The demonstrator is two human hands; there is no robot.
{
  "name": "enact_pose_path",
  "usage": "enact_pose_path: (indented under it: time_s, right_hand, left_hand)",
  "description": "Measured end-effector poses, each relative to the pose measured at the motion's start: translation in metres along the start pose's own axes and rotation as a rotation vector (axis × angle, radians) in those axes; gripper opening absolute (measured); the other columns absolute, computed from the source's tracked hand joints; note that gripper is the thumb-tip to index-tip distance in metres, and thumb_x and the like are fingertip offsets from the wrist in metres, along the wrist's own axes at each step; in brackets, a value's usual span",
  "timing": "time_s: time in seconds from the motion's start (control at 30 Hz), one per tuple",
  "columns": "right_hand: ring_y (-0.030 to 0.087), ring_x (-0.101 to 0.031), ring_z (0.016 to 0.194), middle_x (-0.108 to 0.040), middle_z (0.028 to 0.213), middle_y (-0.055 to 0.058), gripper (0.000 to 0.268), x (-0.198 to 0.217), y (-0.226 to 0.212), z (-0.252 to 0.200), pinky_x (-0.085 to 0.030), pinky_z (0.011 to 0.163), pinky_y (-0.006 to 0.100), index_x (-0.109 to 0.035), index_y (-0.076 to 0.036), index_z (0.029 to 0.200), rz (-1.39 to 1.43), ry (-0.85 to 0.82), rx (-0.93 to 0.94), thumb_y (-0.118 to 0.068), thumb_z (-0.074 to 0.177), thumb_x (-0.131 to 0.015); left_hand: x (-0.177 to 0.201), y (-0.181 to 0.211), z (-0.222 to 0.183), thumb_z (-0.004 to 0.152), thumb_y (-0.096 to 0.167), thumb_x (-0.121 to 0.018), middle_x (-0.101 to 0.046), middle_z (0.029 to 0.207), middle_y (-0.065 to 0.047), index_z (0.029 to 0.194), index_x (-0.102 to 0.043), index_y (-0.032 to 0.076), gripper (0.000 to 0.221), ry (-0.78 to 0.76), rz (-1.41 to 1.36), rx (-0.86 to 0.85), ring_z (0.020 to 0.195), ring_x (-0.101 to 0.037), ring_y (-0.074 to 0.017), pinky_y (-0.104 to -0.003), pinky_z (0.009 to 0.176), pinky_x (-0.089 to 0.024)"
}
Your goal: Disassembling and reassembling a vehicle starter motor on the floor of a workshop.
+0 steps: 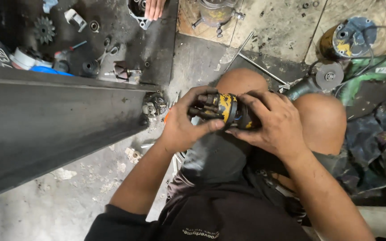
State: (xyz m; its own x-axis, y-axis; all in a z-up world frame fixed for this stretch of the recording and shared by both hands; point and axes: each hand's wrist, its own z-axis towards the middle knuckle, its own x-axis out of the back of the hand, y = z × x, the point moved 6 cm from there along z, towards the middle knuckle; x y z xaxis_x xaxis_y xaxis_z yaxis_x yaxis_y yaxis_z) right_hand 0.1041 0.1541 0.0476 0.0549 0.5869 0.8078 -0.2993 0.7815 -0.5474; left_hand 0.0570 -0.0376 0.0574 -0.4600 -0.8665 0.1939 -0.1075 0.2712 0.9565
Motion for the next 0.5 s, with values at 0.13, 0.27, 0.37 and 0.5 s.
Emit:
enact_pose_path:
  time_s: [0.13,0.27,0.37,0.5]
  right_hand:
    - [0.027,-0.072,0.107,-0.07,0.113,0.005,0.086,-0.028,0.034,-0.017,-0.056,0.091,0.043,-0.07,-0.018,0.128,0.007,0.076,-0.019,-0.064,0.059,-0.09]
    - [0.02,-0.072,0.105,-0.069,0.111,-0.001,0.084,-0.029,0.033,-0.014,-0.058,0.085,0.035,-0.07,-0.021,0.125,-0.037,0.112,-0.013,-0.071,0.06,-0.087]
    - [0.02,-0.072,0.103,-0.069,0.109,-0.001,0.083,-0.024,0.031,-0.01,-0.059,0.083,0.034,-0.069,-0.021,0.124,-0.044,0.118,0.007,-0.07,0.059,-0.087]
    - [0.024,-0.073,0.101,-0.07,0.105,0.003,0.082,-0.019,0.029,-0.006,-0.06,0.081,0.036,-0.068,-0.015,0.124,0.008,0.105,0.042,-0.066,0.062,-0.088]
  left_hand:
    - [-0.004,-0.007,-0.003,0.068,0.03,-0.098,-0.073,0.113,-0.022,0.135,-0.063,0.012,0.078,0.054,-0.017,0.076,0.104,-0.076,-0.0349,-0.044,0.092,-0.063]
    - [-0.01,0.001,-0.005,0.065,0.027,-0.1,-0.074,0.111,-0.022,0.132,-0.066,0.011,0.077,0.096,0.042,0.022,0.102,-0.076,-0.0357,-0.044,0.087,-0.065]
    - [-0.014,0.001,-0.005,0.064,0.025,-0.1,-0.074,0.109,-0.023,0.131,-0.067,0.011,0.076,0.103,0.061,-0.005,0.1,-0.076,-0.036,-0.044,0.085,-0.066]
    - [-0.022,0.01,-0.002,0.066,0.025,-0.099,-0.073,0.112,-0.028,0.13,-0.067,0.007,0.074,0.079,0.116,-0.118,0.101,-0.075,-0.0451,-0.052,0.083,-0.065]
